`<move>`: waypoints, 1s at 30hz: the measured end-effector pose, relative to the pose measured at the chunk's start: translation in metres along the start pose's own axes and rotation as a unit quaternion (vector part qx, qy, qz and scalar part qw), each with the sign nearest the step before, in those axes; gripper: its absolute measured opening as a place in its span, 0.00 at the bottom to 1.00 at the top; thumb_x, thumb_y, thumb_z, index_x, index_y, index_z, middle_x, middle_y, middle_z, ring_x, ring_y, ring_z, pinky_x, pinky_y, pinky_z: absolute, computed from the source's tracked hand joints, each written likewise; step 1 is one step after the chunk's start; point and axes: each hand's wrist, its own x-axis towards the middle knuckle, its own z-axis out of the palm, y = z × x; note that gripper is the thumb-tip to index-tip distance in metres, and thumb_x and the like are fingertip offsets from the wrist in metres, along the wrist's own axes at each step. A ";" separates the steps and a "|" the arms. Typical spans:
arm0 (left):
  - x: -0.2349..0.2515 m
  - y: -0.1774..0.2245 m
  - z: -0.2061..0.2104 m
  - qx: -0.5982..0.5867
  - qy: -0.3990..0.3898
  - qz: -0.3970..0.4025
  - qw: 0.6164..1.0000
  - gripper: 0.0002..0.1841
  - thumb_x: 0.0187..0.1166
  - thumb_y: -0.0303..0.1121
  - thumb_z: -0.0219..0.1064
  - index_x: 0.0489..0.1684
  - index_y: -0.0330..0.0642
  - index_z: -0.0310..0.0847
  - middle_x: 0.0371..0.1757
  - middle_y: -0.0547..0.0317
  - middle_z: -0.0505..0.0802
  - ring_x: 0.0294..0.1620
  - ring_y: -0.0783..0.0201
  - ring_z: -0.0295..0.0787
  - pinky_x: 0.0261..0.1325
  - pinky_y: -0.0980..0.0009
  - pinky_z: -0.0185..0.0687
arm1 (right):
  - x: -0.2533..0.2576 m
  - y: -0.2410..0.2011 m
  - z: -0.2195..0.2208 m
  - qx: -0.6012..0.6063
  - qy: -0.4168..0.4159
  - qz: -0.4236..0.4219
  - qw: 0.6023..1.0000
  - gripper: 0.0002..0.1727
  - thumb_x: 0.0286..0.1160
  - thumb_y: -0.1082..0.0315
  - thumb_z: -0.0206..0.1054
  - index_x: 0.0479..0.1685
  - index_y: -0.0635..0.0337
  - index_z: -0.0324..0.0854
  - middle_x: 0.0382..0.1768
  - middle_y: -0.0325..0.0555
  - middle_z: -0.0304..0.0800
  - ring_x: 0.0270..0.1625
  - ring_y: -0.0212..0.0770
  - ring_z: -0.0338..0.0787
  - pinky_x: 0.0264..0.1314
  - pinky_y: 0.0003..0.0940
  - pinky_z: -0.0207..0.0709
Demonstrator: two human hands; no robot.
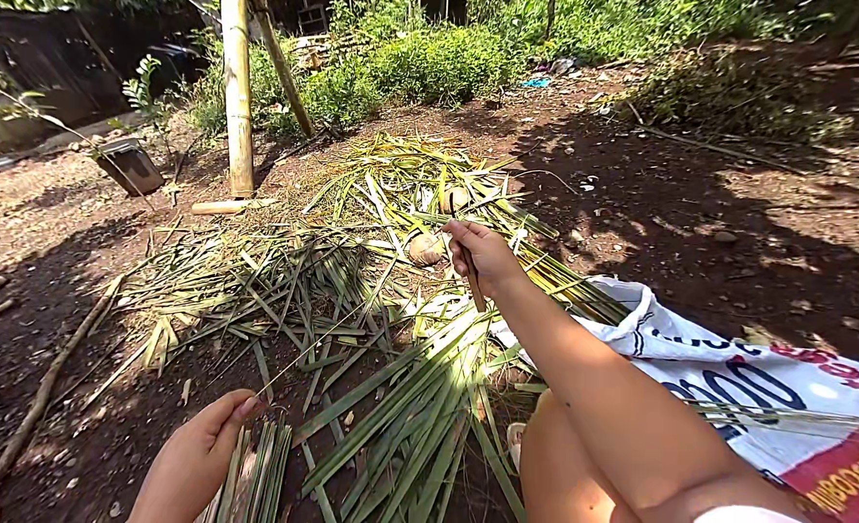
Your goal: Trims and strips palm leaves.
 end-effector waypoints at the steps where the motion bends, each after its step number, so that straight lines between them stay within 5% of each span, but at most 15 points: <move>1: -0.003 -0.003 -0.005 -0.007 -0.004 -0.001 1.000 0.22 0.88 0.48 0.52 0.51 0.44 0.90 0.34 0.58 0.91 0.30 0.63 0.85 0.38 0.54 0.80 | 0.001 0.000 -0.002 0.000 0.002 -0.003 1.000 0.16 0.92 0.56 0.57 0.57 0.59 0.81 0.19 0.34 0.73 0.12 0.25 0.67 0.14 0.19 0.67; 4: -0.010 -0.009 -0.013 -0.039 -0.018 -0.001 0.999 0.20 0.88 0.45 0.54 0.51 0.42 0.90 0.32 0.62 0.89 0.28 0.72 0.80 0.37 0.65 0.78 | 0.001 -0.001 -0.004 0.003 0.000 -0.008 1.000 0.15 0.92 0.57 0.57 0.56 0.59 0.82 0.19 0.34 0.74 0.12 0.26 0.68 0.14 0.19 0.68; 7: -0.016 -0.019 -0.021 -0.055 -0.037 -0.008 0.998 0.19 0.88 0.44 0.56 0.51 0.40 0.89 0.33 0.61 0.90 0.29 0.72 0.80 0.38 0.66 0.78 | 0.002 -0.004 -0.008 -0.003 0.008 -0.015 1.000 0.16 0.92 0.55 0.57 0.57 0.58 0.82 0.19 0.33 0.73 0.12 0.25 0.68 0.14 0.19 0.68; 11: -0.021 -0.028 -0.028 -0.114 -0.046 -0.002 0.992 0.17 0.88 0.42 0.57 0.48 0.41 0.89 0.30 0.71 0.86 0.27 0.84 0.75 0.35 0.82 0.72 | 0.004 -0.008 -0.017 0.001 0.010 -0.028 1.000 0.16 0.92 0.55 0.57 0.57 0.58 0.82 0.19 0.32 0.73 0.12 0.24 0.67 0.14 0.18 0.67; 25: -0.021 -0.041 -0.033 -0.176 -0.115 -0.022 0.977 0.13 0.86 0.41 0.61 0.46 0.46 0.90 0.26 0.78 0.83 0.23 0.84 0.72 0.30 0.83 0.69 | 0.006 -0.009 -0.021 0.012 -0.003 -0.027 1.000 0.17 0.92 0.54 0.56 0.56 0.57 0.83 0.18 0.31 0.73 0.12 0.24 0.66 0.13 0.18 0.66; 30: -0.027 -0.070 -0.046 -0.197 -0.102 -0.057 0.973 0.12 0.87 0.38 0.60 0.48 0.45 0.89 0.26 0.79 0.83 0.23 0.85 0.73 0.30 0.84 0.71 | 0.025 -0.022 -0.046 0.110 0.052 -0.022 0.992 0.16 0.95 0.56 0.50 0.45 0.54 0.80 0.16 0.28 0.71 0.11 0.21 0.67 0.13 0.15 0.66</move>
